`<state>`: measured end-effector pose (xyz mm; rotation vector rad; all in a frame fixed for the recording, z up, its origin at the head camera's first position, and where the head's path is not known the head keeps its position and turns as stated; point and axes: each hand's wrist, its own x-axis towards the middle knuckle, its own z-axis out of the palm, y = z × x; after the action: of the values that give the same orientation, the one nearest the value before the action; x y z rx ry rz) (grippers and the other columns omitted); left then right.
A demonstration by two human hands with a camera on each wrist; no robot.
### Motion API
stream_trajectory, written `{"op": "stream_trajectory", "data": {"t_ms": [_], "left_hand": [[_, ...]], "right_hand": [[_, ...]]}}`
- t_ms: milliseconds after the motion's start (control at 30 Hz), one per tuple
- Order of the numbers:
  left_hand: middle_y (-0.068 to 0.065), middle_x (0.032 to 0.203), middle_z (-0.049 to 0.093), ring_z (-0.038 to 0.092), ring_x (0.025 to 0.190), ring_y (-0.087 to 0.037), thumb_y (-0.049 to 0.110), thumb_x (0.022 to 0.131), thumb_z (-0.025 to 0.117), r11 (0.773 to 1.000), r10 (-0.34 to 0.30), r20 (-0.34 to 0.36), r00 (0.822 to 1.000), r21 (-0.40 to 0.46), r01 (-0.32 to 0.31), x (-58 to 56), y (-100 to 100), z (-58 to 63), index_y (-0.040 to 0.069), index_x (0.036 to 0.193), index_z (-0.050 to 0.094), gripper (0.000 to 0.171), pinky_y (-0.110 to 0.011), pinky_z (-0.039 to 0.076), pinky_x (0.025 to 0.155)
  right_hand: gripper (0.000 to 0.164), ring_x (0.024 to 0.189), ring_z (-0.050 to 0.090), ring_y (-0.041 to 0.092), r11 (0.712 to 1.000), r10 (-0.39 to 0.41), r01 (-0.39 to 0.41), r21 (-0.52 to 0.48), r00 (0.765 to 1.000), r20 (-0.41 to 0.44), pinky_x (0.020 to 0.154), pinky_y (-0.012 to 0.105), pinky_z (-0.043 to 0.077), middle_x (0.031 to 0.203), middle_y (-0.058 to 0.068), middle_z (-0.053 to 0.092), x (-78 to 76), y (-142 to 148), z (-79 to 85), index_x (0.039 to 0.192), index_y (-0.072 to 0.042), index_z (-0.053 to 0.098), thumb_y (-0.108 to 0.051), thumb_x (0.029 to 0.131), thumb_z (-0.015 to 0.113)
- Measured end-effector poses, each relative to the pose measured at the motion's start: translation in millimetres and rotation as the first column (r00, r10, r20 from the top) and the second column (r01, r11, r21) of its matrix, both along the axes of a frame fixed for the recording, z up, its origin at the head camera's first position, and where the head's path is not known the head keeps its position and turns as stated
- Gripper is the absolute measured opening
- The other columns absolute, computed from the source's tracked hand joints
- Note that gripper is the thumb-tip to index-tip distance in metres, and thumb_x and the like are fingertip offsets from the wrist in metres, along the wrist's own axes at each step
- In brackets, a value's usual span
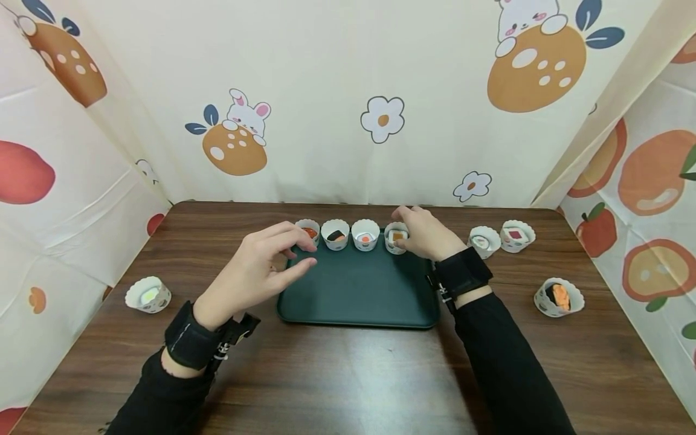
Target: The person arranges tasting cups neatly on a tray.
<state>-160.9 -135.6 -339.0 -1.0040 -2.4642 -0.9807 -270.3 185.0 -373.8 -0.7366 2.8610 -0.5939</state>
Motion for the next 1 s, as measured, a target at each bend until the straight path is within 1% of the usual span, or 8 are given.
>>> {"op": "stream_trajectory", "data": {"t_ms": [133, 200, 333, 500, 567, 767, 867, 1000], "left_hand": [[0.001, 0.109, 0.068, 0.069, 0.094, -0.011, 0.009, 0.094, 0.082, 1.0, -0.004, 0.009, 1.0, -0.002, 0.004, 1.8, 1.0, -0.9, 0.013, 0.102, 0.074, 0.012, -0.03, 0.064, 0.08], [0.0, 0.109, 0.068, 0.068, 0.094, -0.011, 0.009, 0.094, 0.082, 1.0, -0.007, 0.012, 1.0, -0.003, 0.007, 3.5, 1.5, -1.5, 0.013, 0.103, 0.074, 0.012, -0.03, 0.064, 0.079], [0.0, 0.109, 0.069, 0.068, 0.095, -0.011, 0.01, 0.093, 0.084, 1.0, -0.011, 0.017, 1.0, -0.014, 0.011, 6.3, 1.8, -2.8, 0.013, 0.105, 0.075, 0.015, -0.028, 0.063, 0.079], [0.0, 0.109, 0.071, 0.069, 0.095, -0.012, 0.013, 0.094, 0.084, 0.998, -0.023, 0.019, 1.0, -0.055, 0.024, 6.4, 2.4, -4.6, 0.013, 0.111, 0.076, 0.019, -0.031, 0.064, 0.08], [-0.001, 0.109, 0.073, 0.069, 0.096, -0.012, 0.014, 0.094, 0.083, 0.997, -0.029, 0.02, 0.999, -0.077, 0.03, 5.7, 2.5, -5.4, 0.013, 0.113, 0.076, 0.02, -0.032, 0.064, 0.08], [0.0, 0.112, 0.074, 0.065, 0.09, -0.011, 0.018, 0.093, 0.085, 0.989, -0.024, 0.032, 0.999, -0.142, 0.029, 3.8, 4.6, -3.9, 0.013, 0.116, 0.075, 0.025, -0.028, 0.06, 0.079], [0.0, 0.113, 0.074, 0.067, 0.094, -0.012, 0.019, 0.093, 0.086, 0.988, -0.021, 0.032, 0.999, -0.155, 0.026, 3.2, 5.3, -4.6, 0.013, 0.119, 0.075, 0.028, -0.028, 0.06, 0.082], [0.0, 0.116, 0.075, 0.071, 0.105, -0.013, 0.019, 0.094, 0.085, 0.987, -0.019, 0.035, 0.999, -0.161, 0.024, 2.5, 6.0, -6.9, 0.014, 0.123, 0.074, 0.032, -0.032, 0.061, 0.09]], "right_hand": [[0.052, 0.125, 0.06, 0.044, 1.0, -0.004, 0.004, -0.005, 1.0, 0.001, 0.101, 0.058, 0.053, 0.135, 0.03, 0.063, 2.7, 0.3, -1.2, 0.143, 0.005, 0.058, -0.011, 0.098, 0.078], [0.052, 0.126, 0.06, 0.043, 1.0, -0.014, 0.015, -0.008, 1.0, 0.006, 0.103, 0.058, 0.053, 0.136, 0.03, 0.062, 5.8, 0.4, -2.1, 0.144, 0.003, 0.058, -0.012, 0.099, 0.077], [0.053, 0.131, 0.059, 0.044, 0.999, -0.046, 0.046, -0.018, 0.999, 0.008, 0.106, 0.061, 0.052, 0.143, 0.028, 0.058, 18.0, 2.8, -1.8, 0.148, -0.001, 0.057, -0.018, 0.101, 0.075], [0.054, 0.134, 0.058, 0.042, 0.997, -0.074, 0.073, -0.037, 0.997, -0.019, 0.108, 0.063, 0.051, 0.148, 0.025, 0.056, 35.6, 4.4, 2.7, 0.149, -0.005, 0.057, -0.025, 0.102, 0.074], [0.053, 0.133, 0.058, 0.042, 0.997, -0.071, 0.07, -0.043, 0.997, -0.035, 0.107, 0.062, 0.051, 0.147, 0.024, 0.057, 41.2, 3.2, 5.7, 0.148, -0.006, 0.058, -0.027, 0.102, 0.075], [0.051, 0.132, 0.06, 0.039, 0.997, -0.055, 0.052, -0.056, 0.996, -0.063, 0.105, 0.06, 0.054, 0.144, 0.021, 0.061, 57.7, -2.2, 16.8, 0.146, -0.009, 0.062, -0.027, 0.101, 0.077], [0.05, 0.13, 0.062, 0.038, 0.998, -0.03, 0.025, -0.06, 0.996, -0.079, 0.104, 0.059, 0.055, 0.141, 0.018, 0.063, 66.3, -4.8, 22.8, 0.144, -0.01, 0.063, -0.027, 0.1, 0.078], [0.048, 0.125, 0.066, 0.034, 0.998, 0.006, -0.013, -0.067, 0.995, -0.102, 0.101, 0.055, 0.057, 0.138, 0.014, 0.065, 76.5, -8.0, 29.1, 0.142, -0.01, 0.064, -0.028, 0.1, 0.078]]}}
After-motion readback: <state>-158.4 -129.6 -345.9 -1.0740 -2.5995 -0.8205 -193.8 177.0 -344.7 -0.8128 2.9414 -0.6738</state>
